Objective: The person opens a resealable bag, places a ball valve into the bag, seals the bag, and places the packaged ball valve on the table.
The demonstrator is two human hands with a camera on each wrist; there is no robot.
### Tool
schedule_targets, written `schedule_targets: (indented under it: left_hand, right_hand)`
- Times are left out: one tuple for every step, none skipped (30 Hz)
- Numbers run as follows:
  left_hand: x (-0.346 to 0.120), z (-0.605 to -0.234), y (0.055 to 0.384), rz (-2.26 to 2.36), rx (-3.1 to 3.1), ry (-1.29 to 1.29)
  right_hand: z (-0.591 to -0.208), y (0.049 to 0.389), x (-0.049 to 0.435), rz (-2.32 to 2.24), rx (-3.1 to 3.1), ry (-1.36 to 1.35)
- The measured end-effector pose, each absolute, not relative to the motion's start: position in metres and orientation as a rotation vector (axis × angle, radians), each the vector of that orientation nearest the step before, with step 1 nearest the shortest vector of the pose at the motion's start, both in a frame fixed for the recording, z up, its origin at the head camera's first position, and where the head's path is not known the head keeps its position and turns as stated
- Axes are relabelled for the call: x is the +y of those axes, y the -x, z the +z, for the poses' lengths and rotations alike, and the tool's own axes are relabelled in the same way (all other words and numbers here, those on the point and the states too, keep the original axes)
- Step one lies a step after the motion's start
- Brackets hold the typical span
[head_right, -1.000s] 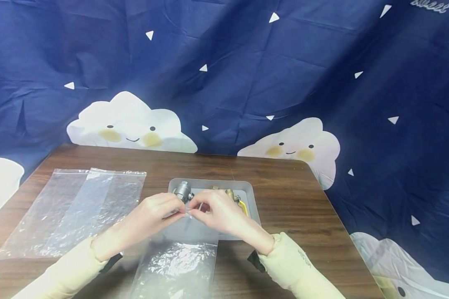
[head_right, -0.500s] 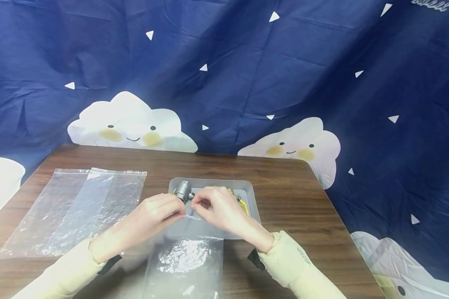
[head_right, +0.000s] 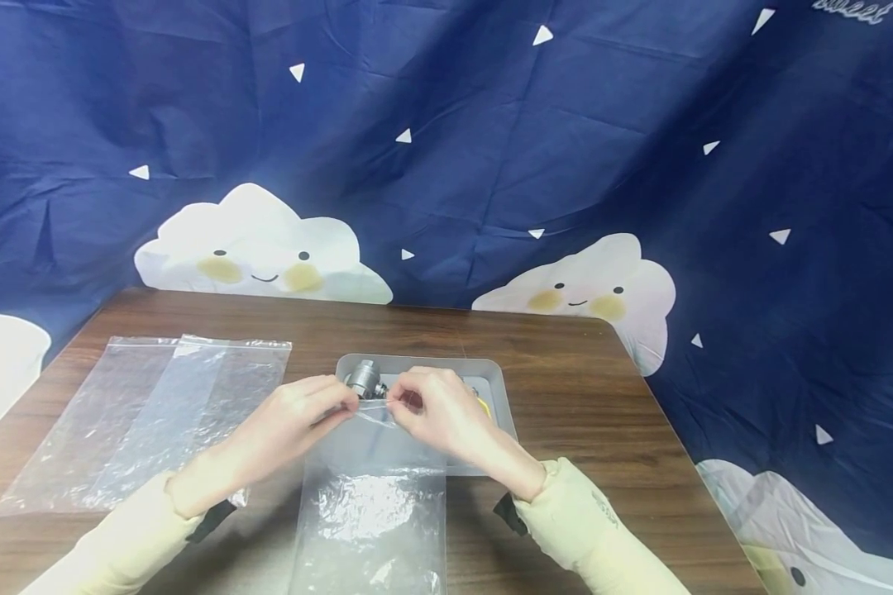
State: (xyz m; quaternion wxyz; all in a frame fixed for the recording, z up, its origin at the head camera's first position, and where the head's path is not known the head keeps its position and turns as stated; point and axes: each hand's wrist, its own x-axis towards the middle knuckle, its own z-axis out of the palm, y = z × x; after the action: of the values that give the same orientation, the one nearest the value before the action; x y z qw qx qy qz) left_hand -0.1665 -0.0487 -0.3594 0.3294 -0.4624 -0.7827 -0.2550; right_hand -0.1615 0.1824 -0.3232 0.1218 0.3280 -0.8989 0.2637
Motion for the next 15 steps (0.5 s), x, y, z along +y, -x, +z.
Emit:
schedule_targets:
  left_hand:
    - [-0.0486, -0.3596, 0.1664, -0.66, -2.043, 1.214]
    - [-0.0486, -0.3599, 0.1663, -0.654, -2.037, 1.218]
    - [-0.0486, -0.3601, 0.1663, -0.654, -2.031, 1.221]
    - [-0.0486, -0.3603, 0.1662, -0.655, -2.028, 1.223]
    - [-0.0487, -0.3603, 0.1662, -0.658, -2.023, 1.227]
    - [-0.0488, -0.3602, 0.1662, -0.661, -2.017, 1.232]
    - [-0.0489, -0.3603, 0.1663, -0.663, -2.013, 1.239]
    - [-0.0489, -0.3603, 0.1664, -0.664, -2.01, 1.246]
    - [-0.049, -0.36, 0.1665, -0.661, -2.007, 1.251]
    - [-0.049, -0.3598, 0.1667, -0.659, -2.007, 1.253]
    - [-0.049, -0.3594, 0.1668, -0.661, -2.006, 1.255]
    - [-0.0492, -0.3591, 0.167, -0.663, -2.01, 1.252]
    - [-0.0493, -0.3586, 0.167, -0.667, -2.018, 1.247]
    - [-0.0496, -0.358, 0.167, -0.67, -2.025, 1.241]
    - [-0.0498, -0.3573, 0.1669, -0.675, -2.035, 1.234]
  right_hand:
    - [-0.3236, 0.1612, 0.1819, 0.752, -2.621, -0.959]
    - [-0.3245, 0.1613, 0.1816, 0.74, -2.616, -0.963]
    - [-0.3248, 0.1611, 0.1812, 0.731, -2.609, -0.965]
    - [-0.3253, 0.161, 0.1809, 0.73, -2.601, -0.968]
    - [-0.3258, 0.1608, 0.1806, 0.734, -2.594, -0.974]
    - [-0.3264, 0.1609, 0.1804, 0.737, -2.587, -0.982]
    - [-0.3266, 0.1611, 0.18, 0.739, -2.582, -0.989]
    - [-0.3269, 0.1614, 0.1796, 0.743, -2.577, -0.999]
    - [-0.327, 0.1616, 0.1792, 0.749, -2.574, -1.009]
    - [-0.3271, 0.1619, 0.1788, 0.751, -2.571, -1.021]
    - [-0.327, 0.1621, 0.1784, 0.755, -2.571, -1.032]
    - [-0.3266, 0.1622, 0.1781, 0.76, -2.571, -1.039]
    - [-0.3259, 0.1622, 0.1778, 0.769, -2.57, -1.044]
    - [-0.3255, 0.1623, 0.1778, 0.782, -2.57, -1.048]
    - [-0.3249, 0.1624, 0.1779, 0.793, -2.568, -1.046]
